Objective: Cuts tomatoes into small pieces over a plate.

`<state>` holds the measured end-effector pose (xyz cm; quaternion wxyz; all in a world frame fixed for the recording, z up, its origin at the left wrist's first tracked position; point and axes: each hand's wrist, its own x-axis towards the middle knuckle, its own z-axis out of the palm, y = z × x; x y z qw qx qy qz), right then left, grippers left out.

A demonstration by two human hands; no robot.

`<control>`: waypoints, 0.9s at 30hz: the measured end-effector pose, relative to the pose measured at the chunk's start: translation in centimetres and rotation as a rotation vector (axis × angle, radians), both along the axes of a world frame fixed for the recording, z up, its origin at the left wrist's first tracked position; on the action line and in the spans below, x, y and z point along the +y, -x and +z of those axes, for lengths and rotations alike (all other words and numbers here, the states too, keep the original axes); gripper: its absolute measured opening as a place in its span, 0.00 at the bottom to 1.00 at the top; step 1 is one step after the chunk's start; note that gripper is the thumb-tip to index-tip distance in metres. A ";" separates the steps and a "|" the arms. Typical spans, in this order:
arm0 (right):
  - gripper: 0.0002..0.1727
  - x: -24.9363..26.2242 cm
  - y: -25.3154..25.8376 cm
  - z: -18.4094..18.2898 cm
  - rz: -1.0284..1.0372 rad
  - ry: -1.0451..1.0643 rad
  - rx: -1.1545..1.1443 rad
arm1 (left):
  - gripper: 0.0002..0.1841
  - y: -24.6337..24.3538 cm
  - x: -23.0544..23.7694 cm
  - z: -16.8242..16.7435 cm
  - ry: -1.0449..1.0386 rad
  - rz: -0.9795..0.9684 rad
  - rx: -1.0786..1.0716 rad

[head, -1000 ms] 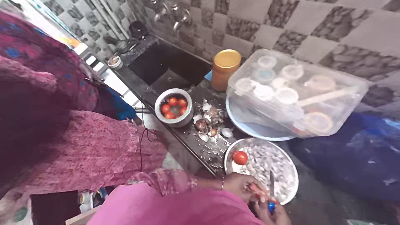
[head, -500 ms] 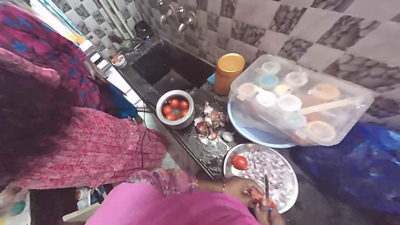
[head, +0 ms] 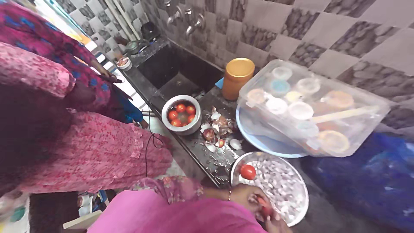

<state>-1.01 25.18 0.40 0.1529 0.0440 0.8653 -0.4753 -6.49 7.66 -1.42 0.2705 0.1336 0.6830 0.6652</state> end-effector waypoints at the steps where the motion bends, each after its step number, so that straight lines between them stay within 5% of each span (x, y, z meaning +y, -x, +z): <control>1: 0.21 0.1 0.0 0.2 0.000 0.052 0.009 | 0.16 0.0 -0.1 -0.3 -0.012 0.016 0.019; 5: 0.19 -0.5 -0.2 0.4 -0.059 0.036 0.030 | 0.19 0.4 0.0 2.8 0.034 0.015 -0.158; 10: 0.26 -0.1 -0.6 -0.3 -0.052 -0.023 0.032 | 0.20 -0.4 -0.2 -0.3 -0.111 -0.040 -0.021; 27: 0.23 -0.7 -1.7 -0.3 -0.046 -0.130 0.100 | 0.20 -1.1 -0.2 -0.2 -0.118 -0.013 -0.038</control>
